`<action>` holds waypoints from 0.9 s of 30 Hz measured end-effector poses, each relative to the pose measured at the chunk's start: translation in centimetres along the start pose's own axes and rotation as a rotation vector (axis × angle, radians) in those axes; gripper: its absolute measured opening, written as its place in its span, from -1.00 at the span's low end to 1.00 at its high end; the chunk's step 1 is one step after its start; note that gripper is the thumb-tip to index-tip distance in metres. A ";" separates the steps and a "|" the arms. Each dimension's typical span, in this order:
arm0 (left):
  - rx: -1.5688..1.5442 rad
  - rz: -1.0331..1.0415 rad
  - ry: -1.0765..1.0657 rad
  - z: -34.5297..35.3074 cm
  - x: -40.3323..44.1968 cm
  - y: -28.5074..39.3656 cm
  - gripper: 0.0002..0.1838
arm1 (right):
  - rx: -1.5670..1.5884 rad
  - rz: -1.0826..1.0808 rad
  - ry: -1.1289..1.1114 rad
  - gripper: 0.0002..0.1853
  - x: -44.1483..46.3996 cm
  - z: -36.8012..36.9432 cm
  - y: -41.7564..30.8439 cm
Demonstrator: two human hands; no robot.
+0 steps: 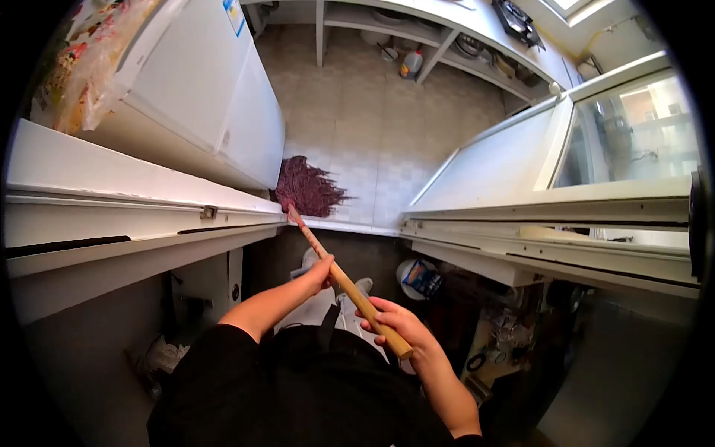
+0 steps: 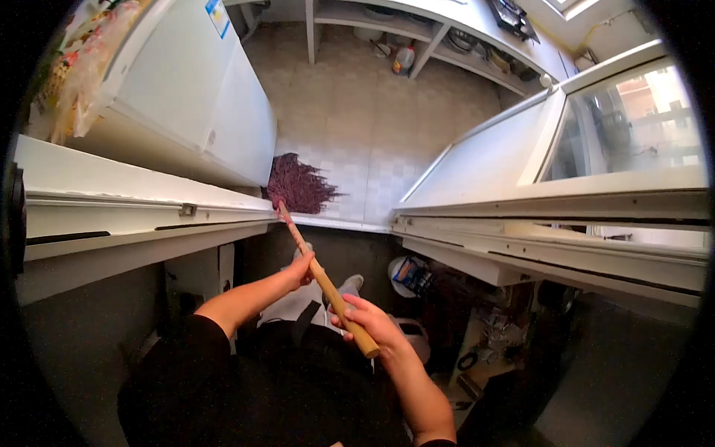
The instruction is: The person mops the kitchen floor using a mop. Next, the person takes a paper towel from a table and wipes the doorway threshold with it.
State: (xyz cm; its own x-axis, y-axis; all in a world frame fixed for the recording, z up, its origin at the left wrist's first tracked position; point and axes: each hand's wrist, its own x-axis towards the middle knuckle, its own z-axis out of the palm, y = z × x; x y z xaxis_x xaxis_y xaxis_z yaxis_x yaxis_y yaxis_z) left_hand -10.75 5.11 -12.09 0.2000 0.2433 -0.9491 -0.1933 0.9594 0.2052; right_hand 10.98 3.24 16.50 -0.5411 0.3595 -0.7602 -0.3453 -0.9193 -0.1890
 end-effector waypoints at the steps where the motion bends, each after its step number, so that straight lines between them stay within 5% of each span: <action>1: 0.030 -0.003 0.018 0.3 -0.9 0.4 -0.59 | 0.005 0.008 0.015 -0.37 0.0 0.0 0.0; 22: 0.109 -0.033 0.009 0.8 -1.0 -0.6 -0.63 | 0.096 0.088 0.039 -0.39 2.5 -1.6 1.4; 27: -0.154 0.059 0.048 5.1 -3.6 -0.1 -0.56 | 0.088 0.030 0.046 -0.43 1.7 -2.3 1.3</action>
State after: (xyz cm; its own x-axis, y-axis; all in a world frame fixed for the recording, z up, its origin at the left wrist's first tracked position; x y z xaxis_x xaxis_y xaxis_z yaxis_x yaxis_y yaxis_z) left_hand -6.53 4.83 -7.50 0.1386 0.2877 -0.9476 -0.3488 0.9097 0.2252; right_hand 11.35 2.33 13.51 -0.5170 0.3226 -0.7929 -0.3963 -0.9112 -0.1123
